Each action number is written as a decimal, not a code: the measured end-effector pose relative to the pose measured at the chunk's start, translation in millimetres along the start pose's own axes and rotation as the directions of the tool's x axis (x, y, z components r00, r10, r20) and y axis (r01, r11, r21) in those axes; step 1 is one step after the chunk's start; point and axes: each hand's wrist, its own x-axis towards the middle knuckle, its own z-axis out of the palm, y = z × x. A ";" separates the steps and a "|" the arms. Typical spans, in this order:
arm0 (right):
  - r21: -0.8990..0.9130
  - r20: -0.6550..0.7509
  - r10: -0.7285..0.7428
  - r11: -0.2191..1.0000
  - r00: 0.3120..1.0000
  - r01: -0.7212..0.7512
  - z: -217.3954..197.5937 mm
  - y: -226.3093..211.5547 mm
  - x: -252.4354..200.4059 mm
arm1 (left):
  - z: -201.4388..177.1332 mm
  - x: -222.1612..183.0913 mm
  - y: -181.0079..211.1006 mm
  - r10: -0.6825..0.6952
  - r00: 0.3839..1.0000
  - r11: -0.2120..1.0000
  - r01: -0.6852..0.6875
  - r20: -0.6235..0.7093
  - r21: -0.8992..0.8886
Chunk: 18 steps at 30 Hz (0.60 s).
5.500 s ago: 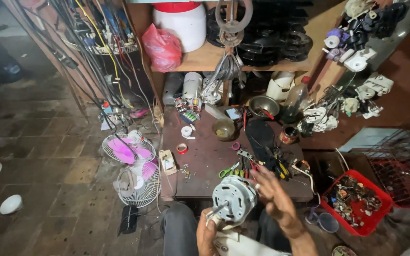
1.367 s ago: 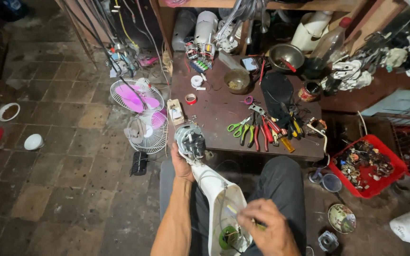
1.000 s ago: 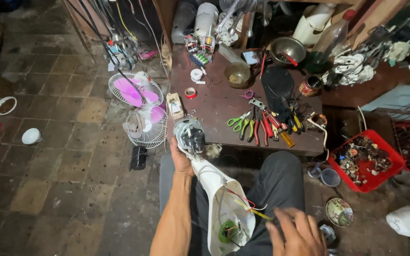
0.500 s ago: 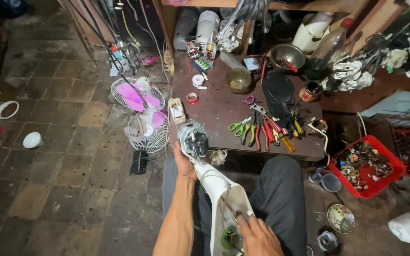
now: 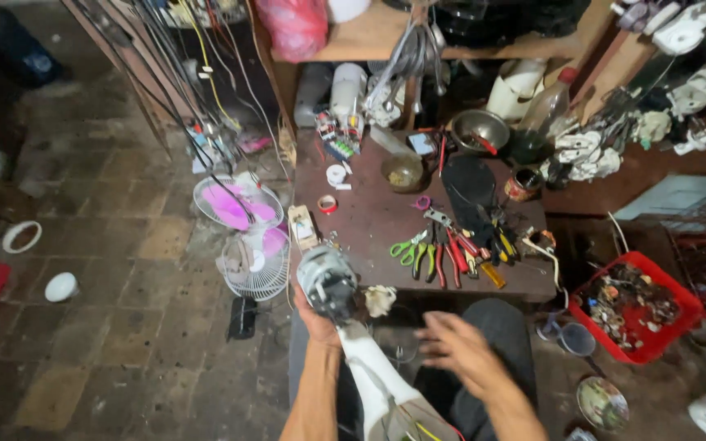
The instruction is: Disassembling a fan motor to inspect and repair internal components using a screwdriver
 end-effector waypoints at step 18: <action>0.177 0.589 0.271 0.876 0.762 -0.448 23.2 47.2 74.2 | -4.6 1.3 24.2 -0.281 0.934 0.944 0.227 0.220 0.240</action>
